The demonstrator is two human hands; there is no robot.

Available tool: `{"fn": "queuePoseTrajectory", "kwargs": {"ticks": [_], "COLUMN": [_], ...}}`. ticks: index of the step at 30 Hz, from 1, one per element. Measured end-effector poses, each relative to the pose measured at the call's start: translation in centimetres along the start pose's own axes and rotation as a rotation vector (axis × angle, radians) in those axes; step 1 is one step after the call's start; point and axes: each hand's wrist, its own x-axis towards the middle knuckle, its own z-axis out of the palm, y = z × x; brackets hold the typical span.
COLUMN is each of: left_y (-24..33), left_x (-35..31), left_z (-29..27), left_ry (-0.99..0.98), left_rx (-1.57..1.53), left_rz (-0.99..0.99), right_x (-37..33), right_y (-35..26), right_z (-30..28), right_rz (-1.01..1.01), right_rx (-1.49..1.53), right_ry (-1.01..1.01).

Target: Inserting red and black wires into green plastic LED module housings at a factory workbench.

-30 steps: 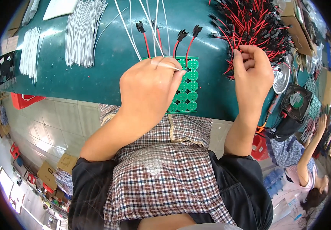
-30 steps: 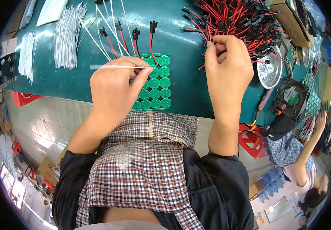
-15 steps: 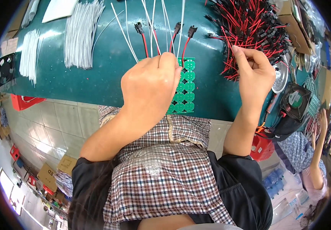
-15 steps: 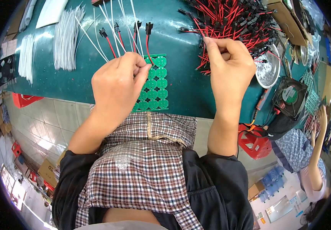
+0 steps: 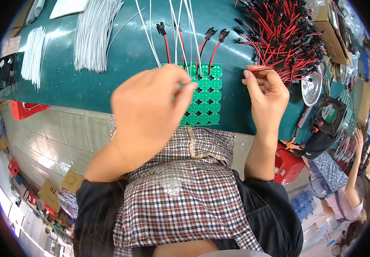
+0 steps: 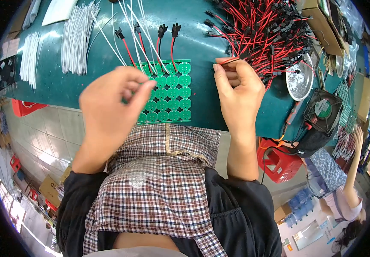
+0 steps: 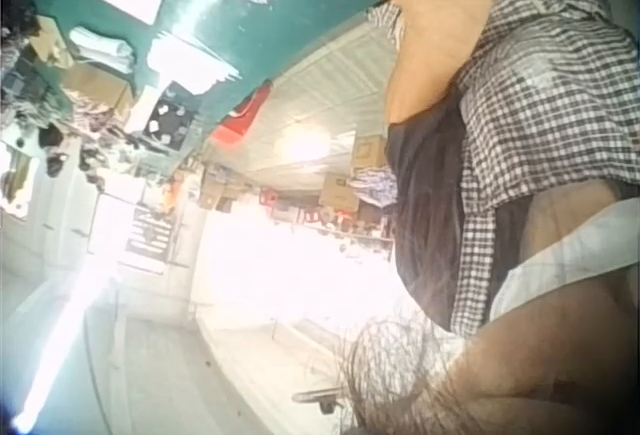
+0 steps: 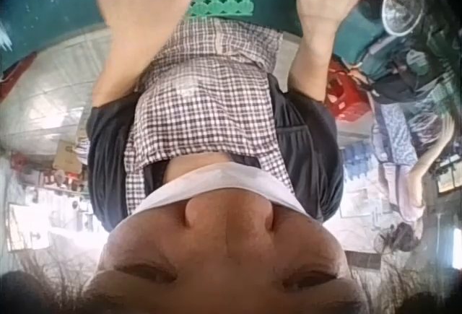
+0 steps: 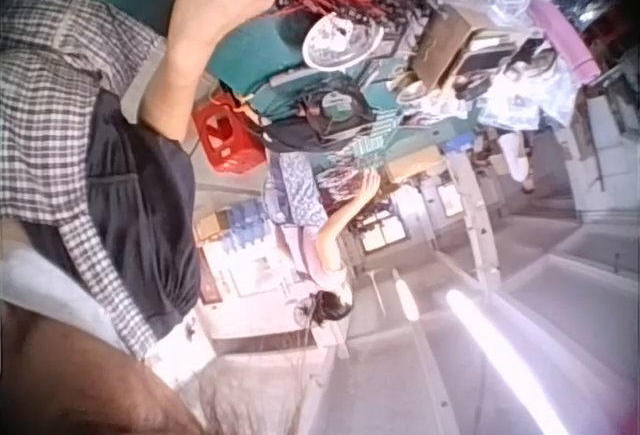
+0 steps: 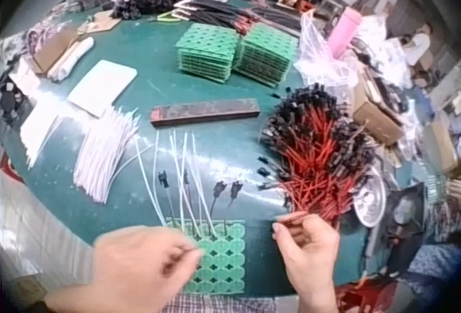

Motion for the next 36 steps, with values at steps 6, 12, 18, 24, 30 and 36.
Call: {"fn": "queuePoseTrajectory", "kwargs": {"ticks": [6,12,18,24,30,36], "left_y": [-5.0,-18.3,-32.5,-31.4,-27.4,-18.6], "left_x": [1.0,1.6,-1.0,-0.1,0.3,3.3], "left_z": [-5.9,-14.7,-21.4,-20.8,-18.5,-10.6], "left_ry": [0.178,0.222,0.138,0.093,0.294,-0.024], "left_rx": [0.075,0.899,0.93,0.812,0.733,0.026], "left_rz": [-0.315,-0.534,-0.634,-0.727,-0.538,-0.626], "right_x": [-0.4,-1.3,-1.7,-1.7,-1.8,-1.8], "right_y": [-0.2,-0.7,-0.1,0.2,0.1,0.5], "right_z": [0.4,1.3,2.2,2.3,2.5,2.3], "right_rz": [0.03,0.128,0.137,0.127,0.123,0.114], "right_rx": [0.12,0.418,0.396,0.356,0.342,0.311], "right_ry": [0.022,-0.084,-0.04,-0.002,-0.003,0.047]}}
